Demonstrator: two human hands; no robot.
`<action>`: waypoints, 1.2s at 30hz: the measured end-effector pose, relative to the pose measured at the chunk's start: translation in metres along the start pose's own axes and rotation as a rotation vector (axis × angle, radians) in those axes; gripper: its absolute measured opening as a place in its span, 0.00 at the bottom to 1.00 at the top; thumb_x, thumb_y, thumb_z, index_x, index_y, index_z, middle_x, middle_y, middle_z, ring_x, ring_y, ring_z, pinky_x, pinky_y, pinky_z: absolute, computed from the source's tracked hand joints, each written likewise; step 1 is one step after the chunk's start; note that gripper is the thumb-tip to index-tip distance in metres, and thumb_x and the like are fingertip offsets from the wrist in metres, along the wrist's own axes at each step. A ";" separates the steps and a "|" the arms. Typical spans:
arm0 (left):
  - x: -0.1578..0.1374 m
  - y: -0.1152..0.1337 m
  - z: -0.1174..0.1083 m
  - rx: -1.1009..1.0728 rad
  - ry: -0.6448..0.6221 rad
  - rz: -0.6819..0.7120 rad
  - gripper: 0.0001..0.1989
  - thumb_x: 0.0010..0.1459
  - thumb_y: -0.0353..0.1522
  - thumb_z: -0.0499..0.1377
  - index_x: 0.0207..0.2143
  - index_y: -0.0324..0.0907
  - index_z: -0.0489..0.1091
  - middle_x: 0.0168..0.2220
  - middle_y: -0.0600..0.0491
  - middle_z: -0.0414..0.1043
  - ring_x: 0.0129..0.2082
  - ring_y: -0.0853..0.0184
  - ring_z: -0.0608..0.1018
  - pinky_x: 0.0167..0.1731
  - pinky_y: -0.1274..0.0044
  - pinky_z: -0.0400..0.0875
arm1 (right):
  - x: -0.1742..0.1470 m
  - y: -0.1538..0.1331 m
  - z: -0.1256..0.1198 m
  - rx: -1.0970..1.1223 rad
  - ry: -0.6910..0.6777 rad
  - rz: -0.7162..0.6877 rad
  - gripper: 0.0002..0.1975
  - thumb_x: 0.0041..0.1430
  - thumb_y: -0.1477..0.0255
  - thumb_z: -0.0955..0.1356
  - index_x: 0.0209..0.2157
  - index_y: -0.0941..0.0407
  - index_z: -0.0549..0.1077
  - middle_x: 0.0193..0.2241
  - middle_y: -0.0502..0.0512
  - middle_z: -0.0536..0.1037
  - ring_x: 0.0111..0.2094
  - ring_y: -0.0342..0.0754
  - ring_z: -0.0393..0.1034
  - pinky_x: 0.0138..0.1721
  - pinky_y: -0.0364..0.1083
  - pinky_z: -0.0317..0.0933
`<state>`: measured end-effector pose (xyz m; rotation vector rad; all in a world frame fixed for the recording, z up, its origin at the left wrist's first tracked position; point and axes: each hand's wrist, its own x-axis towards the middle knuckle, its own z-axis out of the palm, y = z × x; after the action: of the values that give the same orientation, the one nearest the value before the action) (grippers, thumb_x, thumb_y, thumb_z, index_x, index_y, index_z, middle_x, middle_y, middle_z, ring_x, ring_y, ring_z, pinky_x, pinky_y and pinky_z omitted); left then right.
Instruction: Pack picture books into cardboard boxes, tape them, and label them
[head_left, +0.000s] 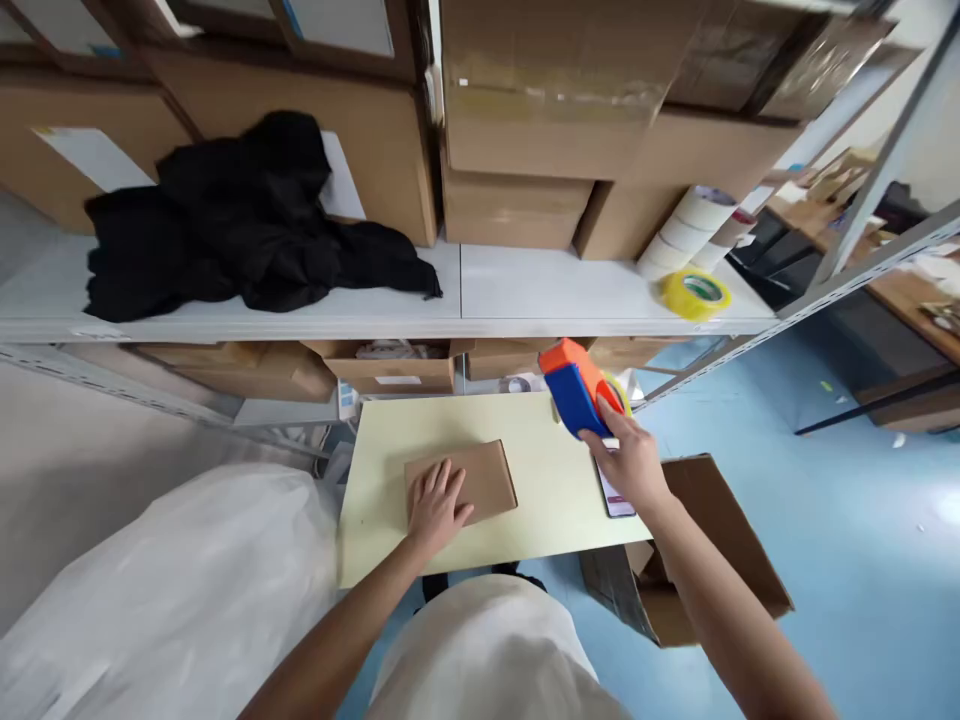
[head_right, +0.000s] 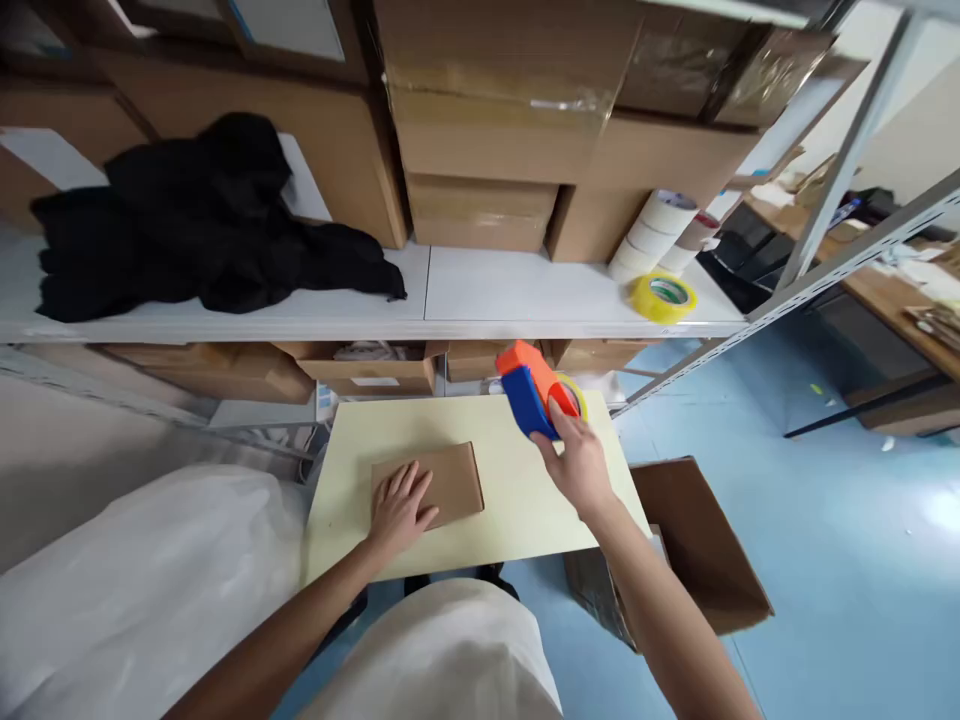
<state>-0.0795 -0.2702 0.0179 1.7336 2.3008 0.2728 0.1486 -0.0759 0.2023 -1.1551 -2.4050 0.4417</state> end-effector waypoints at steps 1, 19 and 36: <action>0.001 0.000 0.001 -0.005 0.001 0.011 0.28 0.56 0.40 0.53 0.58 0.42 0.61 0.63 0.41 0.52 0.62 0.49 0.55 0.57 0.57 0.49 | 0.017 -0.003 -0.007 -0.048 0.047 0.002 0.28 0.59 0.60 0.62 0.59 0.56 0.61 0.50 0.64 0.72 0.50 0.61 0.67 0.49 0.56 0.62; 0.015 0.009 0.000 -0.005 -0.008 0.050 0.30 0.54 0.39 0.54 0.60 0.46 0.58 0.64 0.46 0.51 0.63 0.52 0.56 0.57 0.61 0.54 | 0.230 -0.006 0.016 -0.391 -0.026 -0.125 0.26 0.62 0.69 0.60 0.58 0.69 0.59 0.44 0.72 0.72 0.45 0.58 0.66 0.47 0.51 0.54; -0.050 -0.038 0.026 -0.666 0.011 -0.650 0.41 0.57 0.50 0.48 0.64 0.37 0.40 0.64 0.36 0.48 0.62 0.53 0.57 0.55 0.64 0.61 | -0.063 0.078 0.182 0.428 -0.963 0.100 0.72 0.26 0.62 0.77 0.65 0.58 0.29 0.65 0.71 0.34 0.66 0.61 0.32 0.62 0.55 0.41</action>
<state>-0.0935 -0.3288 -0.0140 0.6388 2.2589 0.7892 0.1419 -0.0962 -0.0041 -0.9759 -2.7411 1.7784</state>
